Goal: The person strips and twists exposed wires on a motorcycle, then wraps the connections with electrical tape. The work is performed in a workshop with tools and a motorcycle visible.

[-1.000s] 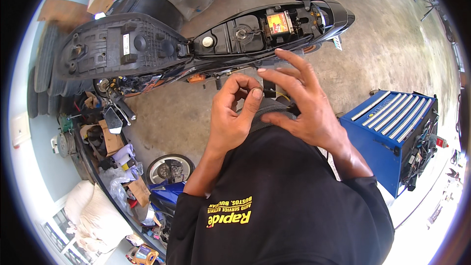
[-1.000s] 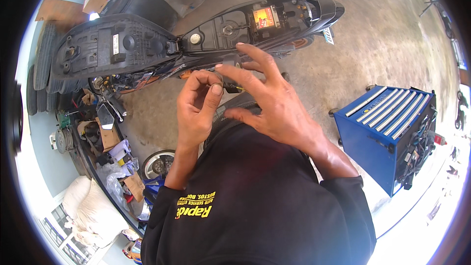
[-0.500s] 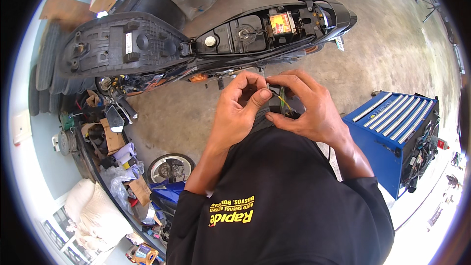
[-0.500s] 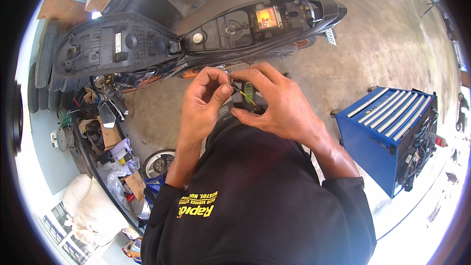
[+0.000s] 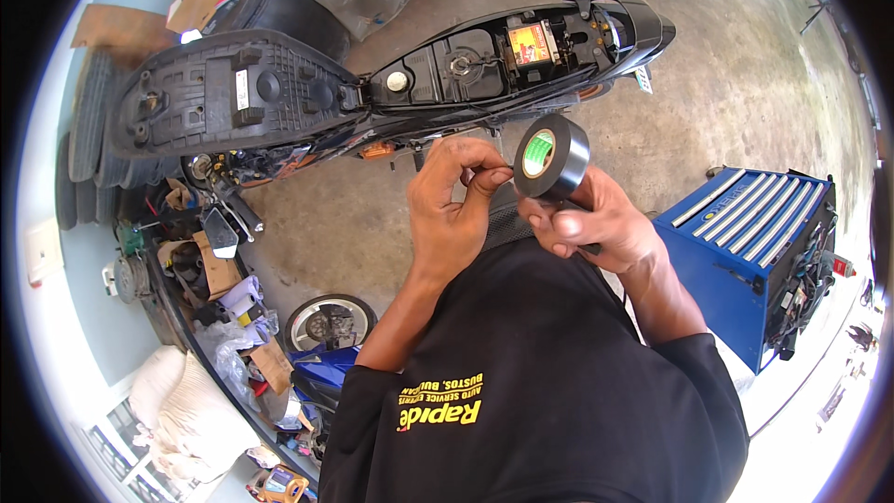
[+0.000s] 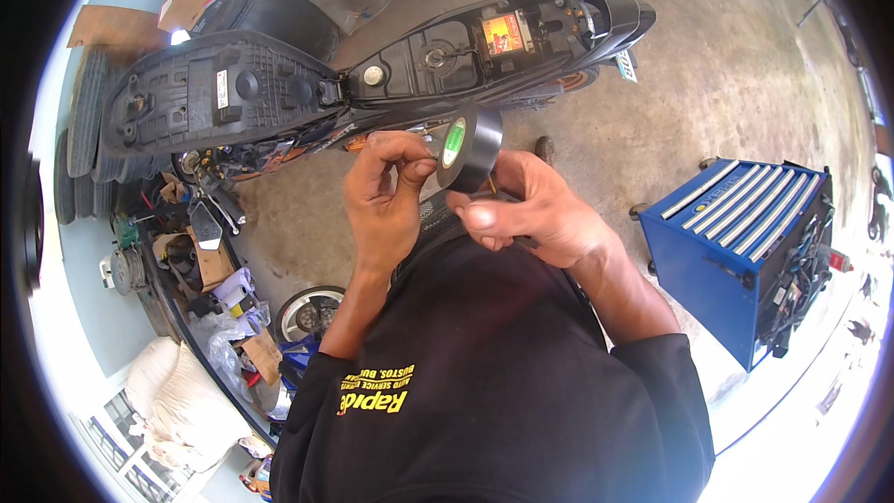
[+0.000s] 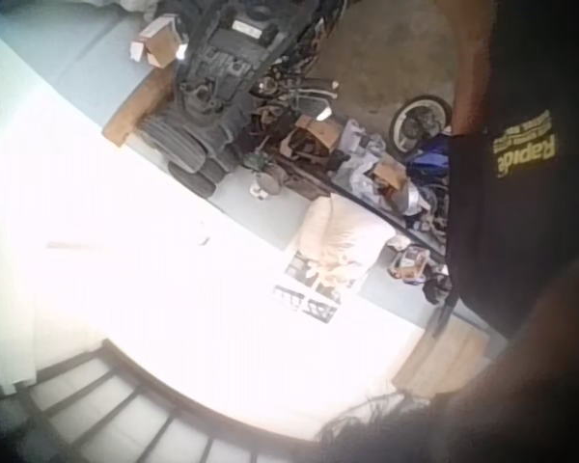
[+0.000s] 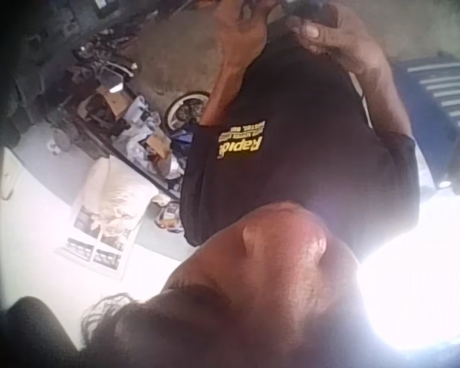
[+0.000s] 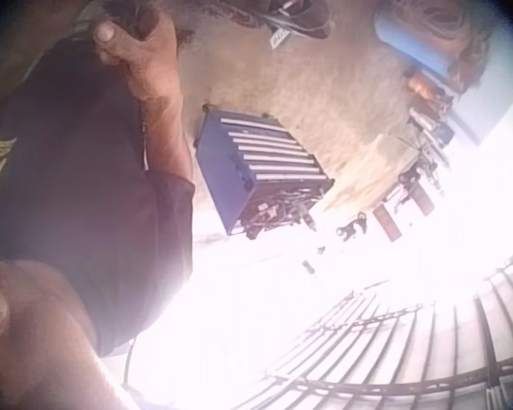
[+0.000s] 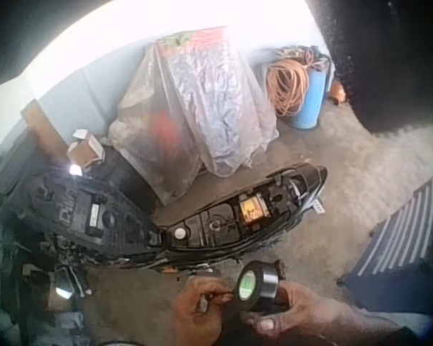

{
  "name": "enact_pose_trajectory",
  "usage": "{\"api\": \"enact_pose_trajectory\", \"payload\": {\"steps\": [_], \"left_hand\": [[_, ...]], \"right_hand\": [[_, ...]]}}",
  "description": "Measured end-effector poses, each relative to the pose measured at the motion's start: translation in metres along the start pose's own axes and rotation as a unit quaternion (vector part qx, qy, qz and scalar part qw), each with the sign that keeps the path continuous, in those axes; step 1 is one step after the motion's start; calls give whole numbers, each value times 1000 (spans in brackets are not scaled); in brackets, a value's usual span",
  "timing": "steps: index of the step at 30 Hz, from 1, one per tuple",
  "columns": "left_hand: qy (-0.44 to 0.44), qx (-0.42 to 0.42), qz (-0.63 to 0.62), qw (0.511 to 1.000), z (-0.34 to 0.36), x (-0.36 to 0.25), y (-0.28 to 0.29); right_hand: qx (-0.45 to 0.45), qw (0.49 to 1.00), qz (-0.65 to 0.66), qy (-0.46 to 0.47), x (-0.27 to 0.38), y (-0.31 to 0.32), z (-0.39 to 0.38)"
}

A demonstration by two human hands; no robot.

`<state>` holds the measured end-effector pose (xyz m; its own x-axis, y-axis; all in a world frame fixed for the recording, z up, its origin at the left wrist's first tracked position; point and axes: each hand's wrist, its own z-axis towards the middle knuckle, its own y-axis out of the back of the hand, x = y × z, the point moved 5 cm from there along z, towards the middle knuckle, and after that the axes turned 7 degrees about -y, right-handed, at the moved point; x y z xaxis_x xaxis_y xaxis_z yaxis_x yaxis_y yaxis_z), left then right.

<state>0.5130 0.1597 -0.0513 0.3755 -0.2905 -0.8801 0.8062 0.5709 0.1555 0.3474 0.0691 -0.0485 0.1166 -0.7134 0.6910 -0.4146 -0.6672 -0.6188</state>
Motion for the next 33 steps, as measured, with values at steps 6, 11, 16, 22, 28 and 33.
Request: {"api": "enact_pose_trajectory", "payload": {"steps": [6,11,16,22,28,33], "left_hand": [[16,6,9,1000,-3,-1,0],[67,21,-53,996,-6,8,1],[141,-4,-160,977,-4,9,0],[139,-34,-151,978,-1,12,1],[22,-24,-79,996,4,14,-3],[28,-27,-11,999,5,17,6]], "right_hand": [[-321,891,-274,164,25,-1,-2],[-304,757,-508,276,43,-15,1],[-251,652,-646,307,33,-29,8],[-180,859,-473,81,35,-27,12],[-39,996,71,-38,10,1,18],[99,988,116,2,2,7,20]]}}
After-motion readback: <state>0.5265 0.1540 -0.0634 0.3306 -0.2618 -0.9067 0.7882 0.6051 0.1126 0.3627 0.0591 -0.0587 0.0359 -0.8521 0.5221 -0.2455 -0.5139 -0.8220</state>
